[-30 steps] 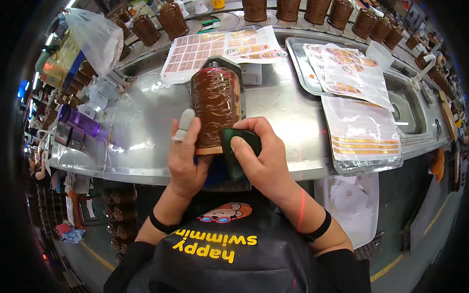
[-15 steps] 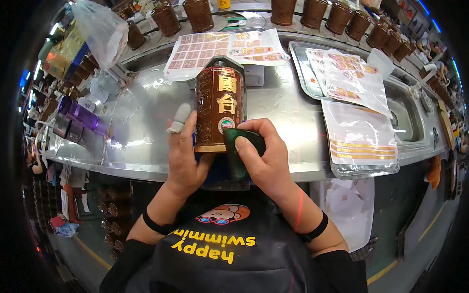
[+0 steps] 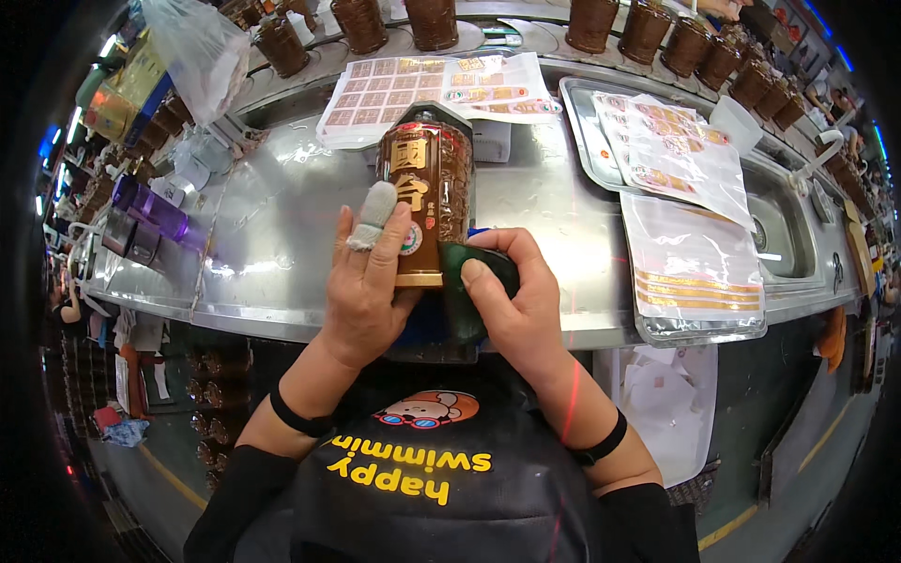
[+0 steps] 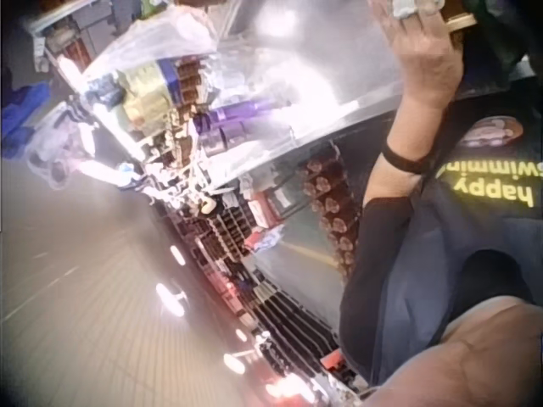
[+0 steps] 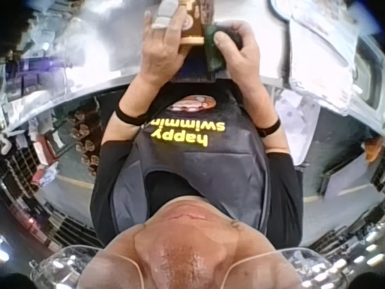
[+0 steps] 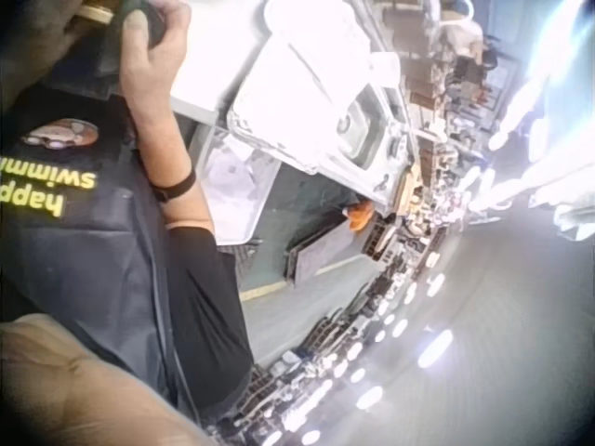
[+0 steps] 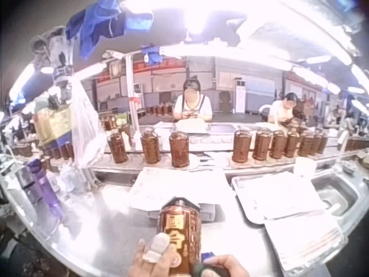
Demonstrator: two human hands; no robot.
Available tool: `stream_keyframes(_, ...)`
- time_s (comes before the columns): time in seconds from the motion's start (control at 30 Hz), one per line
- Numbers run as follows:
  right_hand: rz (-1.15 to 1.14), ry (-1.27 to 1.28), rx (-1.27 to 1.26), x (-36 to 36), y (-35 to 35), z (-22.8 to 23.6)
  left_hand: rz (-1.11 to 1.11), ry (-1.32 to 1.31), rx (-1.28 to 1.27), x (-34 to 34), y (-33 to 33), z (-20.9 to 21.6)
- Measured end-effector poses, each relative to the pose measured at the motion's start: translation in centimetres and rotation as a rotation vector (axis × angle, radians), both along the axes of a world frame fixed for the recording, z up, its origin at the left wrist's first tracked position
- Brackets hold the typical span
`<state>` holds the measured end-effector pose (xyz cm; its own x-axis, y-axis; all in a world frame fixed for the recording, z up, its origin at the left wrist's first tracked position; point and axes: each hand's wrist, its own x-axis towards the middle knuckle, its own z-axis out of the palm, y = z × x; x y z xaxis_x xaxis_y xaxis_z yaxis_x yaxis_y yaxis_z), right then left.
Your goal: Applying adhesive labels to brown glass bottles on an assembly line and checking alignment.
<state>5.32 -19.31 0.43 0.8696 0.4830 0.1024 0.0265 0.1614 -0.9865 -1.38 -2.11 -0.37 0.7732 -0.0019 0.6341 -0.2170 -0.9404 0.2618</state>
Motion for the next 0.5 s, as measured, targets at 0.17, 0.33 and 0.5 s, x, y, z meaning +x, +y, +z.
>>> stream_keyframes(0.17,0.034,0.0,-0.008,0.0,0.3,0.0,-0.041,-0.077,-0.199,-0.4,1.5,-2.3)
stream_keyframes(0.33,0.019,0.019,0.02,0.4,-0.2,-0.5,0.003,0.058,0.094,0.0,-0.6,1.4)
stream_keyframes(0.5,0.046,0.025,0.011,0.3,0.0,-1.2,-0.031,-0.102,-0.085,-0.4,1.1,-2.1)
